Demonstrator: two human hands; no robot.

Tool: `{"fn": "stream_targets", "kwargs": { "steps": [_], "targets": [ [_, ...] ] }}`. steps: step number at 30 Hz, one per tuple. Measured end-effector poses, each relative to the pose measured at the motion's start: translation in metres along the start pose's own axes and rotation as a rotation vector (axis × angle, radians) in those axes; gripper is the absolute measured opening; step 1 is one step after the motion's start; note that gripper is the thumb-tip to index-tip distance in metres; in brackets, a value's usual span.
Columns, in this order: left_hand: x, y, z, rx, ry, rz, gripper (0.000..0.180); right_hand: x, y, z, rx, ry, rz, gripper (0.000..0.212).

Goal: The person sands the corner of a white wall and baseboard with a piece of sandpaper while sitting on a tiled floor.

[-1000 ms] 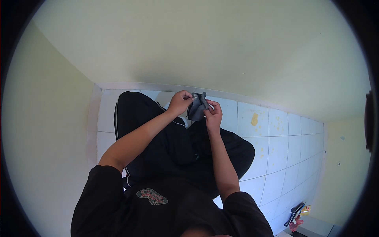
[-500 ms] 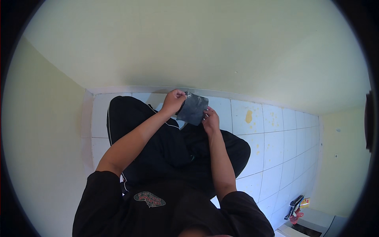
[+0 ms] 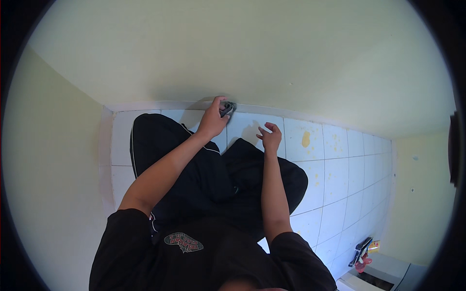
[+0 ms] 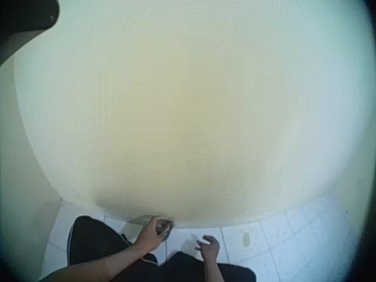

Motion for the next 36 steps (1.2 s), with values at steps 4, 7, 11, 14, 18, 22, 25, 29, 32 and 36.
{"fn": "stream_targets", "kwargs": {
  "steps": [4,7,11,14,18,22,25,29,32,36],
  "targets": [
    [-0.012,-0.017,-0.005,0.042,-0.034,0.303,0.055,0.002,-0.018,0.008,0.266,0.021,-0.211,0.021],
    [-0.010,-0.033,-0.005,0.052,-0.055,0.240,0.055,-0.015,0.028,0.005,-0.576,-0.187,-0.354,0.014],
    [-0.033,-0.007,-0.009,0.007,-0.093,0.127,0.055,0.022,-0.010,-0.008,0.144,0.028,-0.056,0.013],
    [-0.010,-0.026,-0.006,0.076,-0.033,0.078,0.058,-0.003,-0.033,0.013,0.062,0.029,-0.167,0.029],
    [-0.012,-0.027,-0.011,0.098,-0.021,0.113,0.059,0.036,-0.019,-0.007,0.000,0.172,0.145,0.063],
    [-0.011,-0.024,-0.008,0.058,-0.008,0.094,0.059,0.035,-0.020,-0.021,0.101,0.132,0.341,0.056],
    [-0.008,-0.009,-0.003,0.033,0.009,-0.031,0.058,0.033,-0.021,-0.015,0.236,0.249,0.071,0.045],
    [-0.005,0.004,-0.004,-0.133,0.063,-0.243,0.060,0.063,-0.017,-0.042,0.377,0.447,0.137,0.043],
    [0.003,0.008,-0.001,-0.203,0.114,-0.420,0.059,0.080,-0.025,-0.055,0.488,0.430,0.513,0.044],
    [0.007,0.023,0.000,-0.315,0.136,-0.543,0.059,0.079,-0.015,-0.046,0.389,0.495,0.547,0.045]
  ]
}}
Point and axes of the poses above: each hand's wrist, its own z-axis towards the middle knuckle, its own x-axis out of the palm, y = z × x, the point moved 10 cm from there along z, towards the middle knuckle, and after that the axes turned 7 degrees about z, right-handed, at the moved point
